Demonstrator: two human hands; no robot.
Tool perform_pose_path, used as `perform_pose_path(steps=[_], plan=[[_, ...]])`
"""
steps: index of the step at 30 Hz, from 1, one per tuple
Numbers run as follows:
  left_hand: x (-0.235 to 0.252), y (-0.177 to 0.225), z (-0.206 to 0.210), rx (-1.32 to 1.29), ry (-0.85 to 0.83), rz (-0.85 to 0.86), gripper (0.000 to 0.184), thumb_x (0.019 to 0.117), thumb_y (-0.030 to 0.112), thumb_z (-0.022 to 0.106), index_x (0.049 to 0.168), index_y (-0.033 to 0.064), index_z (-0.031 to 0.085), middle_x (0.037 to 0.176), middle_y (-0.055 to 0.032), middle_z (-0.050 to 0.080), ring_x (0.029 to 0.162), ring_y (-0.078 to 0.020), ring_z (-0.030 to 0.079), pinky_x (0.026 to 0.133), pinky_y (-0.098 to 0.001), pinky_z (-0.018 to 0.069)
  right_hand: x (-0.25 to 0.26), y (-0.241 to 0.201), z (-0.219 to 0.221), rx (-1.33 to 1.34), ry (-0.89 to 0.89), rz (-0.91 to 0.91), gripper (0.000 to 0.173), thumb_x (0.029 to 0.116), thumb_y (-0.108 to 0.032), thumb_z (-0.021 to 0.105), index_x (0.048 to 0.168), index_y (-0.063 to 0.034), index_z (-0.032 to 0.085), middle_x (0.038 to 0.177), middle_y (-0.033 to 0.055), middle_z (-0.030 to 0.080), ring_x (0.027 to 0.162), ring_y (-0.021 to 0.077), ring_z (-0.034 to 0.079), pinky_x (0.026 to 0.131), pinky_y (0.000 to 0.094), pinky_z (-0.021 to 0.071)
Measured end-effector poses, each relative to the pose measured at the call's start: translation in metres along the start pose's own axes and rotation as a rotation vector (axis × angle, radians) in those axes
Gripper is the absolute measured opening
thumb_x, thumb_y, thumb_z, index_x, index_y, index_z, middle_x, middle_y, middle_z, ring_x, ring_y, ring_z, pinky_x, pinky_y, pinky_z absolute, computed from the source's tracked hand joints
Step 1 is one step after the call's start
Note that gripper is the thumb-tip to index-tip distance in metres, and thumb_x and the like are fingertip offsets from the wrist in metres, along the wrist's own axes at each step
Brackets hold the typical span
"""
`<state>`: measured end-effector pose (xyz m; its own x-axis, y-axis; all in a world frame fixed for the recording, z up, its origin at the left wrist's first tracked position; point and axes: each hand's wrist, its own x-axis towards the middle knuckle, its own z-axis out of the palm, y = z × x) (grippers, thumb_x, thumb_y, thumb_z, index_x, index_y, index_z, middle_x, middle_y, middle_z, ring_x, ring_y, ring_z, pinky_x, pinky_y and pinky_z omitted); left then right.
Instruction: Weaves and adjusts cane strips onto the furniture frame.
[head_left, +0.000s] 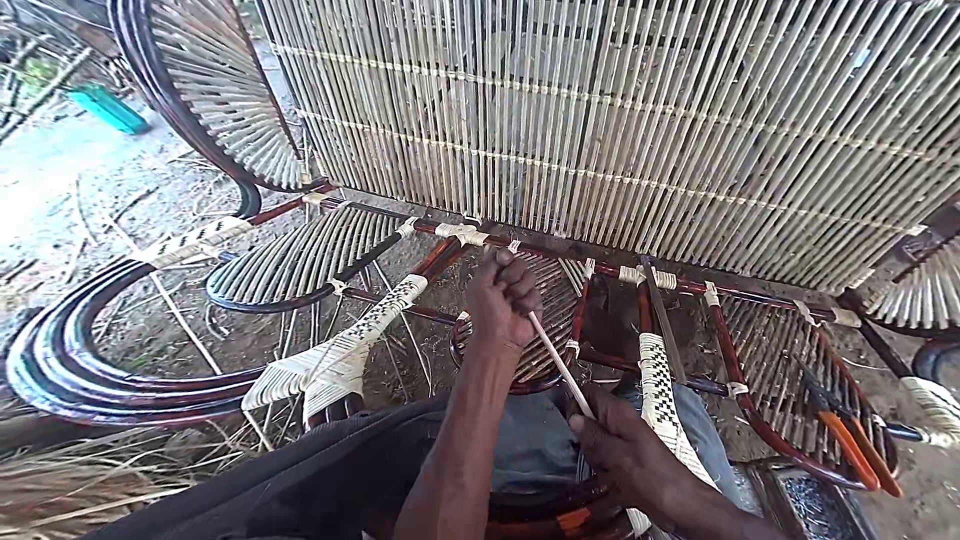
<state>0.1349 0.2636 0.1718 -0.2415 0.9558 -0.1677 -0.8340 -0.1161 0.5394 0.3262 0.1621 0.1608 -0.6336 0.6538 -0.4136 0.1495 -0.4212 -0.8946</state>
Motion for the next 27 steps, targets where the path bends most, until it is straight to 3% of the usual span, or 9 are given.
perform_pose_path(steps=[5, 10, 12, 14, 17, 20, 23, 25, 27], plan=[[-0.002, -0.006, -0.026, -0.358, -0.144, 0.038, 0.048, 0.1117, 0.032, 0.024, 0.077, 0.0181, 0.053, 0.052, 0.0099, 0.042, 0.036, 0.0009, 0.038, 0.035, -0.0122, 0.0344, -0.004, 0.003, 0.001, 0.071, 0.012, 0.01, 0.011, 0.1044, -0.027, 0.05, 0.106, -0.0163, 0.053, 0.061, -0.0077, 0.035, 0.043, 0.005, 0.032, 0.039, 0.0222, 0.0307], [-0.003, -0.013, -0.018, -0.301, -0.113, 0.04, 0.048, 0.1121, 0.031, 0.025, 0.076, 0.0207, 0.055, 0.053, 0.011, 0.045, 0.038, 0.0018, 0.039, 0.037, -0.0116, 0.0345, -0.001, -0.001, -0.009, 0.019, -0.065, 0.028, 0.026, 0.1054, -0.03, 0.046, 0.125, -0.015, 0.055, 0.062, -0.0073, 0.043, 0.043, 0.006, 0.04, 0.038, 0.0244, 0.039], [-0.009, -0.012, -0.011, -0.201, -0.045, 0.019, 0.045, 0.1121, 0.031, 0.025, 0.079, 0.0214, 0.054, 0.055, 0.0114, 0.047, 0.039, 0.0023, 0.041, 0.038, -0.011, 0.0351, 0.008, -0.008, -0.008, -0.043, -0.056, 0.031, 0.03, 0.1051, -0.03, 0.045, 0.13, -0.0161, 0.055, 0.065, -0.006, 0.047, 0.044, 0.0065, 0.043, 0.039, 0.0252, 0.0395], [-0.017, -0.01, -0.014, -0.037, 0.001, -0.034, 0.042, 0.1129, 0.035, 0.026, 0.089, 0.0182, 0.056, 0.065, 0.0075, 0.054, 0.047, -0.0011, 0.049, 0.042, -0.0137, 0.0403, 0.017, -0.01, -0.005, 0.011, -0.059, 0.08, 0.024, 0.1037, -0.027, 0.045, 0.124, -0.02, 0.055, 0.061, -0.0066, 0.041, 0.041, 0.004, 0.034, 0.035, 0.0215, 0.0312], [-0.034, 0.015, -0.036, 0.445, 0.075, -0.012, 0.043, 0.1138, 0.033, 0.031, 0.116, 0.0069, 0.065, 0.091, -0.003, 0.068, 0.074, -0.0115, 0.067, 0.067, -0.028, 0.0596, 0.018, 0.008, -0.007, 0.052, -0.049, 0.062, 0.017, 0.1008, -0.025, 0.05, 0.114, -0.0184, 0.059, 0.056, -0.0088, 0.036, 0.038, 0.002, 0.03, 0.033, 0.0196, 0.0286], [-0.077, 0.062, -0.09, 0.885, 0.124, 0.08, 0.041, 0.1108, 0.025, 0.044, 0.146, 0.0051, 0.053, 0.128, -0.0109, 0.068, 0.111, -0.0224, 0.069, 0.097, -0.0442, 0.0581, 0.009, 0.03, -0.015, 0.011, -0.077, 0.031, 0.017, 0.1033, -0.023, 0.047, 0.115, -0.0159, 0.056, 0.058, -0.0103, 0.037, 0.039, 0.0026, 0.033, 0.034, 0.0215, 0.0318], [-0.157, 0.132, -0.154, 0.986, 0.376, 0.315, 0.043, 0.1083, 0.018, 0.041, 0.149, 0.0056, 0.046, 0.125, -0.0114, 0.069, 0.104, -0.0245, 0.072, 0.091, -0.0453, 0.0609, 0.004, 0.039, -0.022, 0.022, -0.101, 0.035, 0.017, 0.1051, -0.022, 0.046, 0.116, -0.0161, 0.056, 0.059, -0.0107, 0.039, 0.041, 0.0028, 0.033, 0.035, 0.0216, 0.0319], [-0.217, 0.177, -0.197, 1.047, 0.635, 0.515, 0.042, 0.1085, 0.016, 0.043, 0.149, 0.0055, 0.041, 0.121, -0.0078, 0.069, 0.096, -0.018, 0.073, 0.086, -0.0392, 0.0623, 0.005, 0.041, -0.023, 0.058, -0.115, 0.051, 0.017, 0.1053, -0.023, 0.045, 0.116, -0.017, 0.057, 0.059, -0.0108, 0.038, 0.04, 0.0019, 0.033, 0.035, 0.0203, 0.0313], [-0.283, 0.206, -0.236, 1.174, 0.781, 0.633, 0.052, 0.1078, 0.01, 0.043, 0.153, -0.0056, 0.024, 0.131, -0.0194, 0.058, 0.104, -0.0193, 0.069, 0.088, -0.0352, 0.0606, 0.009, 0.043, -0.023, 0.094, -0.129, 0.066, 0.017, 0.1049, -0.025, 0.047, 0.116, -0.0177, 0.058, 0.058, -0.0103, 0.038, 0.039, 0.0008, 0.031, 0.033, 0.0186, 0.0295]])
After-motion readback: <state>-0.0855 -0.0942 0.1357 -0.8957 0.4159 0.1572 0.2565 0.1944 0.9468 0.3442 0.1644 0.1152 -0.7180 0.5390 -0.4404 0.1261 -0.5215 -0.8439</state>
